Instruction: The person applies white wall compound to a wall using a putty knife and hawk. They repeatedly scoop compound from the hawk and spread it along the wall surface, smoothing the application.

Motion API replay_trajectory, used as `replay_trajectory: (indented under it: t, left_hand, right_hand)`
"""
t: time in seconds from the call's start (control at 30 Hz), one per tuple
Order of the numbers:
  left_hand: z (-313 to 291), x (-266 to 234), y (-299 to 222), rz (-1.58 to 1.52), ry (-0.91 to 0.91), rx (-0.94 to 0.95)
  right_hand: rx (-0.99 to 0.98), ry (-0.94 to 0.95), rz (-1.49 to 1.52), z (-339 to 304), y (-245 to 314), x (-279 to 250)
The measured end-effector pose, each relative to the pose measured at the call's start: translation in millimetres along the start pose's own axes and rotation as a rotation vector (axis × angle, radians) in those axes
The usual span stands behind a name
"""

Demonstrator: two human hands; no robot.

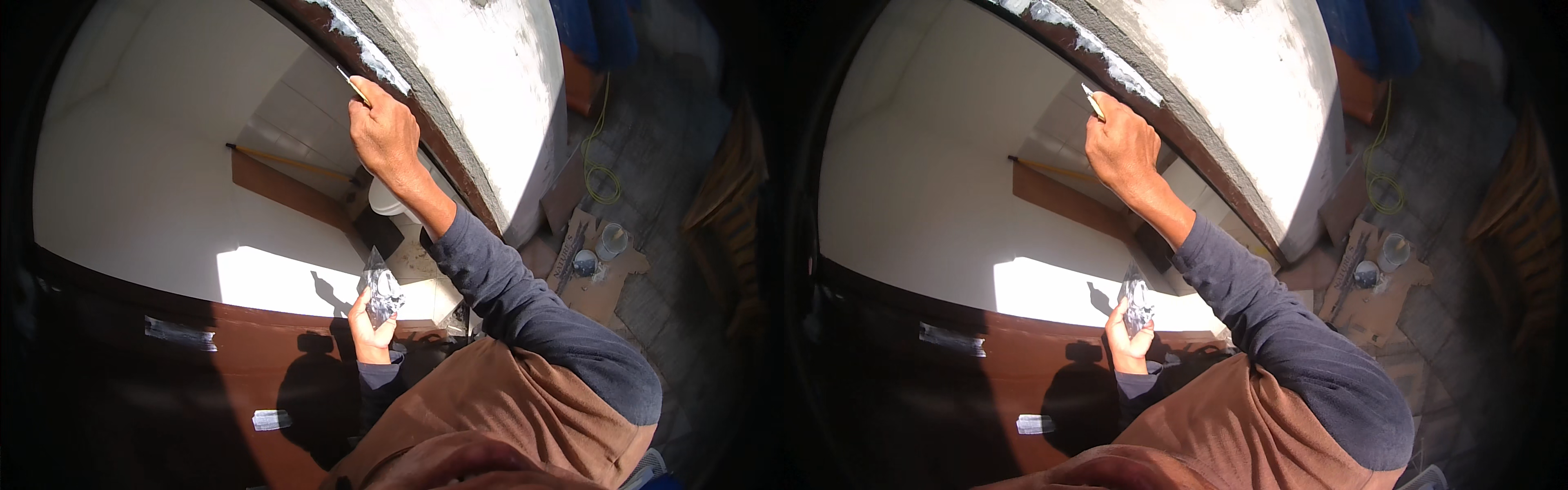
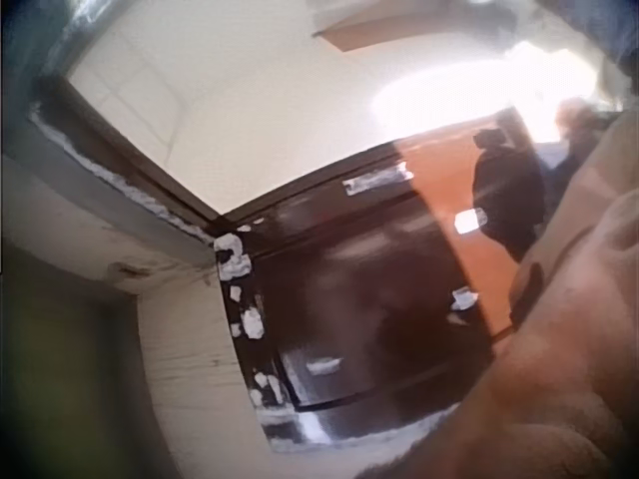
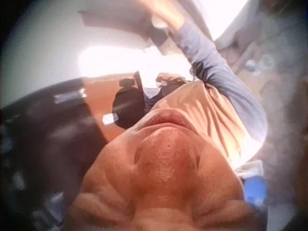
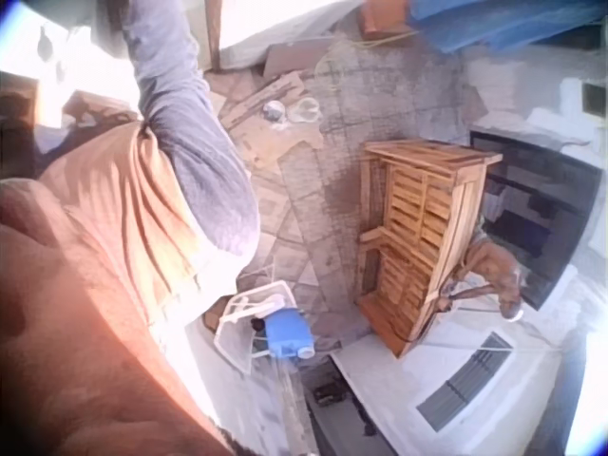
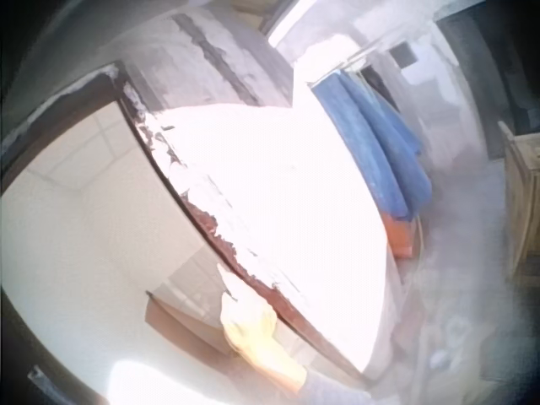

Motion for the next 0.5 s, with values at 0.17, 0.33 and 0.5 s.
replay_trajectory:
  t: [0.17, 0.33, 0.5]
  left_hand:
    - [7, 45, -22, -0.046, 0.025, 0.043]
    - [28, 89, -55, 0.066, 0.079, 0.124]
    - [23, 134, -63, 0.272, 0.245, 0.238]
  right_hand:
    - [0.616, 0.569, 0.642, -59, -62, -69]
    - [0.021, 0.849, 0.355, -78, -33, -106]
    - [-0.413, 0.982, -0.005, -63, -6, -120]
Point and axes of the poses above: each hand's wrist, its own z-axis towards the middle knuckle, its own x-axis out of the palm, y = z × x, the point moved 6 cm from there along z, towards the middle knuckle, and after that the axes turned 4 degrees about -y, right-handed, at the moved point
